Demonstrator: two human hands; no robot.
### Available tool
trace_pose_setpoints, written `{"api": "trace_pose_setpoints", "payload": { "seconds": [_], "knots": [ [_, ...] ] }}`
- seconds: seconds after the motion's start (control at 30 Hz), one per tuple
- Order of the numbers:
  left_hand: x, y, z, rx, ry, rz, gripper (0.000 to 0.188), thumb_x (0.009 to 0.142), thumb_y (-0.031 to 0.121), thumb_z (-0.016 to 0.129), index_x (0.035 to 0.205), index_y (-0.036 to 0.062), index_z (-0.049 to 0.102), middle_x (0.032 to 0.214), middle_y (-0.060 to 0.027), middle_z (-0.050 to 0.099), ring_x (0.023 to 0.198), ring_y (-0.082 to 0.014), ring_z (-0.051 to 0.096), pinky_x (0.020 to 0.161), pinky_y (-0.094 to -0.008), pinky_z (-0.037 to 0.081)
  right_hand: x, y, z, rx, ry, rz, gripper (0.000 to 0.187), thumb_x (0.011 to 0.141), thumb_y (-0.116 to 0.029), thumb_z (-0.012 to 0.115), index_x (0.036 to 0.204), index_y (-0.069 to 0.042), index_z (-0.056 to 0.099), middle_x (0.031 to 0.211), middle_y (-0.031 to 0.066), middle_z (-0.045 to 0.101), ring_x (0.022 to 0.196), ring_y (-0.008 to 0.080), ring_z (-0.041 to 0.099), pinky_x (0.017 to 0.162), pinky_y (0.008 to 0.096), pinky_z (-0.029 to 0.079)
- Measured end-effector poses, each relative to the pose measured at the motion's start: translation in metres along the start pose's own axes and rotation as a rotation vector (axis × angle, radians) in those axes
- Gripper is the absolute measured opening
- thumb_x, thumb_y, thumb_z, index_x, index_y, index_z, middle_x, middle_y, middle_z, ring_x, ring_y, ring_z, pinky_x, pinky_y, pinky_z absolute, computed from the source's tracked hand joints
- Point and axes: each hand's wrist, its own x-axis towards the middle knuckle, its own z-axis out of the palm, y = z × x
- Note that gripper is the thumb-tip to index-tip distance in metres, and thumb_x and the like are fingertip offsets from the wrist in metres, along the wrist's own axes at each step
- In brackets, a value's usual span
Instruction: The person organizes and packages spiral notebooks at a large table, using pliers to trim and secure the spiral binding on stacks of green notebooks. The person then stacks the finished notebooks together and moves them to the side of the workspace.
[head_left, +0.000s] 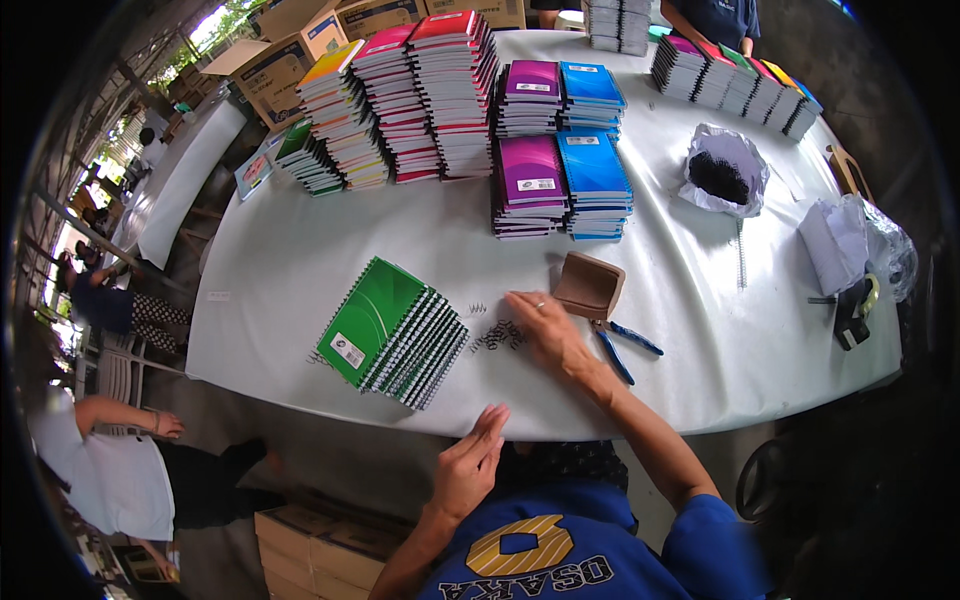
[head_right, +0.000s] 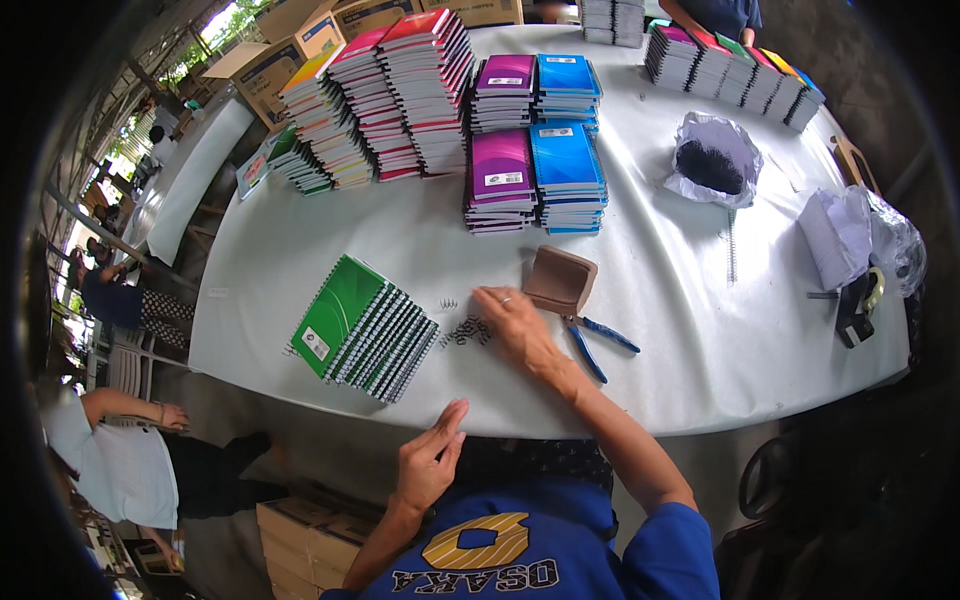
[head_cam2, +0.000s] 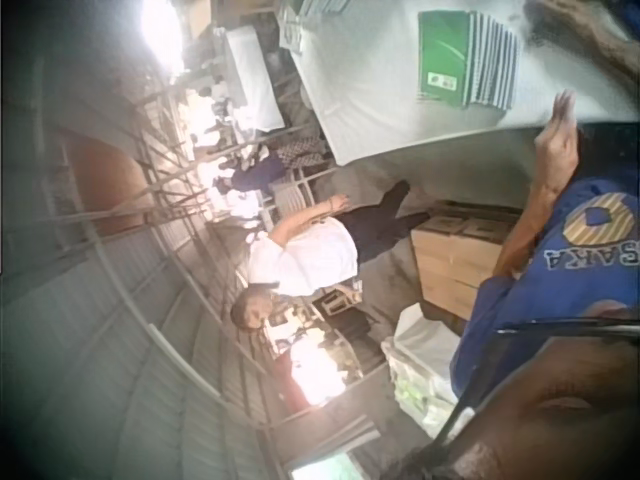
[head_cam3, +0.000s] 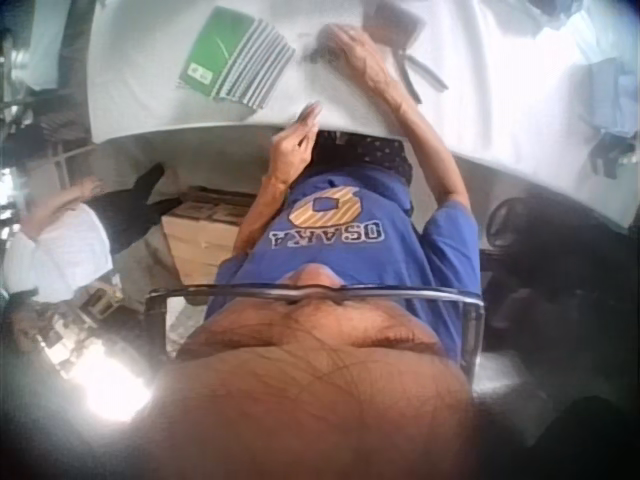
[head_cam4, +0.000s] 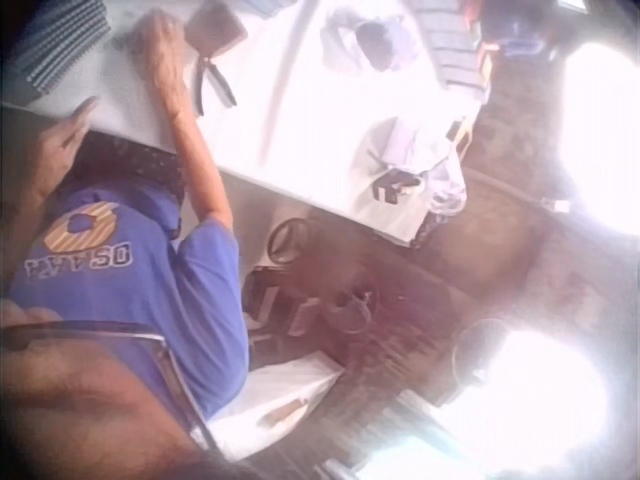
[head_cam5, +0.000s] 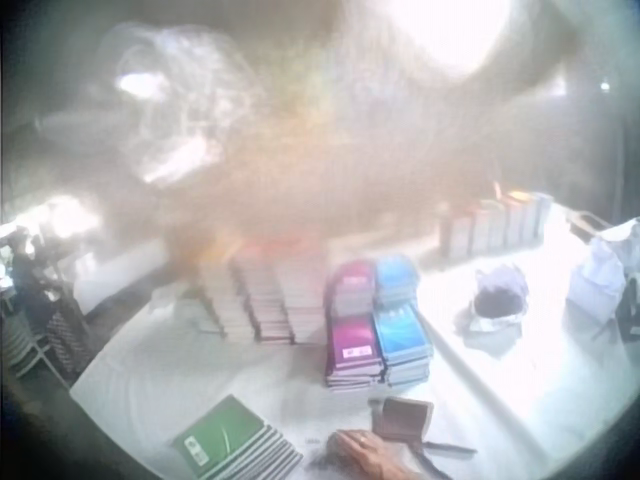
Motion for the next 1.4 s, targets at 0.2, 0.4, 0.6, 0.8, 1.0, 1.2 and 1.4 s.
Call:
{"api": "trace_pose_setpoints", "payload": {
  "seconds": [0.2, 0.4, 0.6, 0.8, 1.0, 1.2, 1.4],
  "knots": [
    [-0.009, -0.003, 0.009, 0.119, -0.074, 0.174, 0.037, 0.083, -0.008, 0.06, 0.119, -0.0011, 0.063, 0.118, -0.0152, 0.066, 0.116, -0.0301, 0.061, 0.094, -0.0385, 0.052, 0.027, -0.016, 0.024, -0.083, -0.117, -0.255, 0.042, 0.09, -0.024, 0.062, 0.123, -0.002, 0.048, 0.123, 0.0178, 0.051, 0.118, 0.0348, 0.047, 0.104, 0.0454, 0.036],
    [-0.01, -0.008, 0.012, 0.093, 0.0, 0.193, 0.037, 0.081, -0.011, 0.06, 0.116, -0.0022, 0.065, 0.115, -0.015, 0.067, 0.114, -0.0321, 0.062, 0.094, -0.0399, 0.052, 0.001, -0.016, 0.016, -0.304, -0.215, -0.255, 0.029, 0.086, -0.026, 0.063, 0.104, -0.005, 0.054, 0.107, 0.0119, 0.054, 0.105, 0.0268, 0.053, 0.091, 0.0415, 0.043],
    [-0.011, -0.016, 0.015, 0.233, 0.101, 0.246, 0.027, 0.083, -0.011, 0.058, 0.107, -0.0046, 0.068, 0.107, -0.0163, 0.07, 0.11, -0.0366, 0.064, 0.097, -0.0475, 0.049, -0.012, -0.012, -0.024, -0.324, -0.067, -0.258, 0.016, 0.088, -0.019, 0.063, 0.09, -0.006, 0.055, 0.078, 0.0069, 0.057, 0.068, 0.0215, 0.061, 0.052, 0.0359, 0.051],
    [-0.047, -0.05, 0.008, 0.372, 0.381, 0.019, 0.026, 0.092, -0.005, 0.054, 0.116, -0.0068, 0.063, 0.116, -0.0187, 0.067, 0.123, -0.046, 0.053, 0.105, -0.0556, 0.038, 0.041, 0.067, -0.17, -0.453, 0.633, -0.045, 0.011, 0.079, -0.006, 0.068, 0.083, -0.009, 0.058, 0.073, 0.0067, 0.064, 0.065, 0.0237, 0.065, 0.055, 0.0366, 0.05],
    [-0.06, -0.081, 0.0, 0.401, 0.558, -0.176, 0.044, 0.096, -0.001, 0.05, 0.138, -0.0081, 0.043, 0.142, -0.021, 0.048, 0.14, -0.042, 0.031, 0.113, -0.0465, 0.03, 0.052, 0.218, -0.288, -0.98, 0.593, 0.372, 0.053, 0.088, -0.052, 0.059, 0.118, -0.008, 0.057, 0.113, 0.015, 0.062, 0.109, 0.0312, 0.057, 0.089, 0.0498, 0.042],
    [-0.059, -0.095, 0.013, 0.348, 0.591, -0.411, 0.074, 0.089, 0.014, 0.067, 0.149, -0.0034, 0.026, 0.154, -0.0217, 0.03, 0.144, -0.0352, 0.024, 0.117, -0.0437, 0.02, 0.036, 0.234, -0.282, -1.022, 0.548, 0.297, 0.059, 0.092, -0.056, 0.052, 0.132, -0.012, 0.056, 0.141, 0.0106, 0.048, 0.134, 0.0292, 0.04, 0.11, 0.0571, 0.02],
    [-0.041, -0.105, 0.003, 0.483, 0.553, -0.318, 0.094, 0.076, 0.02, 0.079, 0.149, -0.0025, 0.023, 0.152, -0.0227, 0.032, 0.143, -0.0379, 0.025, 0.117, -0.0459, 0.021, 0.052, 0.208, -0.288, -1.07, 0.663, 0.18, 0.036, 0.082, -0.013, 0.069, 0.117, -0.01, 0.061, 0.126, 0.0102, 0.053, 0.117, 0.0296, 0.05, 0.095, 0.0449, 0.04]
  ]
}}
